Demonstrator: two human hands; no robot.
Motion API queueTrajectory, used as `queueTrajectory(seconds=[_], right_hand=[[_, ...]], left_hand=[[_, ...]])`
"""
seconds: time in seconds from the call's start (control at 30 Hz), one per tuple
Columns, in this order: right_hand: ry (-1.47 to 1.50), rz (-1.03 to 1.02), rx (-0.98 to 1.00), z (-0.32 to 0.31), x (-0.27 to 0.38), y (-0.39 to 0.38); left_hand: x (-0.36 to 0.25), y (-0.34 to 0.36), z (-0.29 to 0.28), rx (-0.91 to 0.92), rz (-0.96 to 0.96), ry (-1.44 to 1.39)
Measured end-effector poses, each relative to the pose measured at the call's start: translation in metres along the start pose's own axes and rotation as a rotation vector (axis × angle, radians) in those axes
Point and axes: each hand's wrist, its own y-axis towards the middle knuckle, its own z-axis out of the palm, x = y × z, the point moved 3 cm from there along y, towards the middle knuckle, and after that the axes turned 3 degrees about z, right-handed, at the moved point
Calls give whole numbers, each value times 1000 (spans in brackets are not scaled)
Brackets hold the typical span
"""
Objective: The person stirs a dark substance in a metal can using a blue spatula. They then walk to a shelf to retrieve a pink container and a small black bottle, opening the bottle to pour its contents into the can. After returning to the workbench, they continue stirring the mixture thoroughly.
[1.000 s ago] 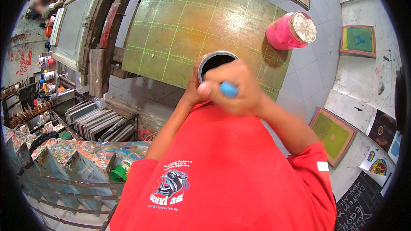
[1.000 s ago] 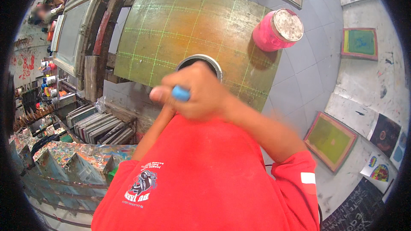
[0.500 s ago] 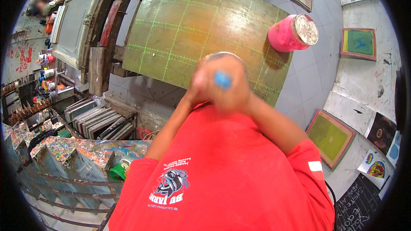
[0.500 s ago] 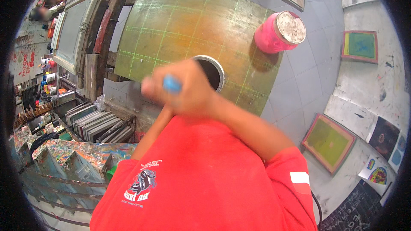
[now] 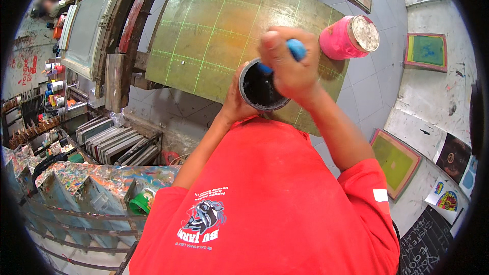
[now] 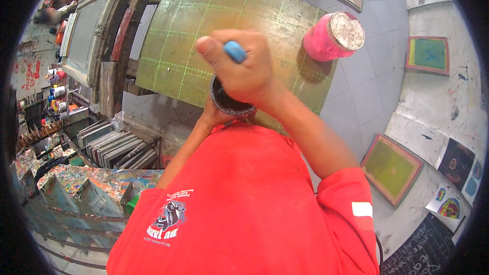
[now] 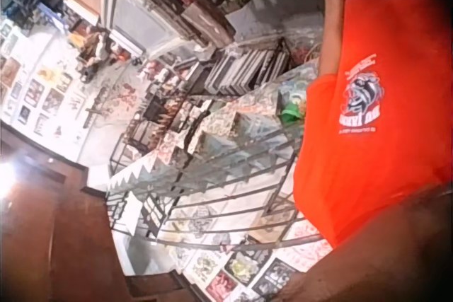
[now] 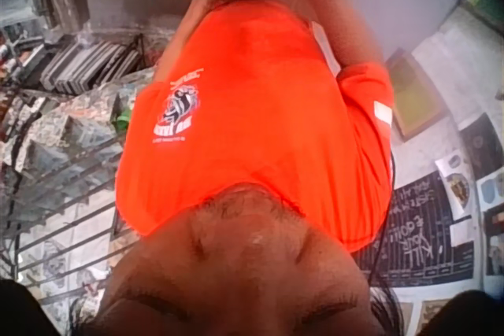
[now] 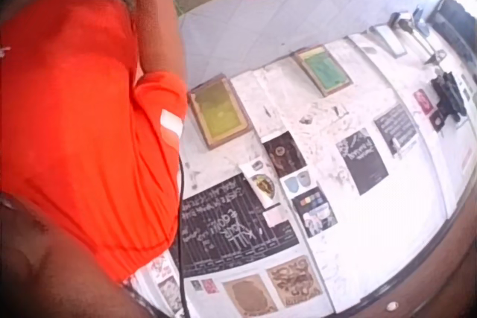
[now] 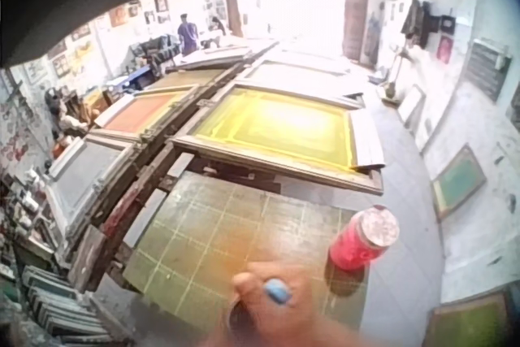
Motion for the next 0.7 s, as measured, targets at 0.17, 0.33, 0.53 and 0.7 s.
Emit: queueTrajectory(seconds=[0.17, 0.33, 0.53, 0.7], right_hand=[[-213, -12, 244, -12, 23, -30], [367, -6, -231, -38, -2, -49], [405, -169, -211, -54, 24, -50], [194, -233, -88, -44, 7, -54]], left_hand=[[11, 0, -2, -47, 178, 57], [28, -10, -3, -88, 308, 109], [33, -9, -3, 1, 269, 291], [27, -7, -2, -35, 294, 396]])
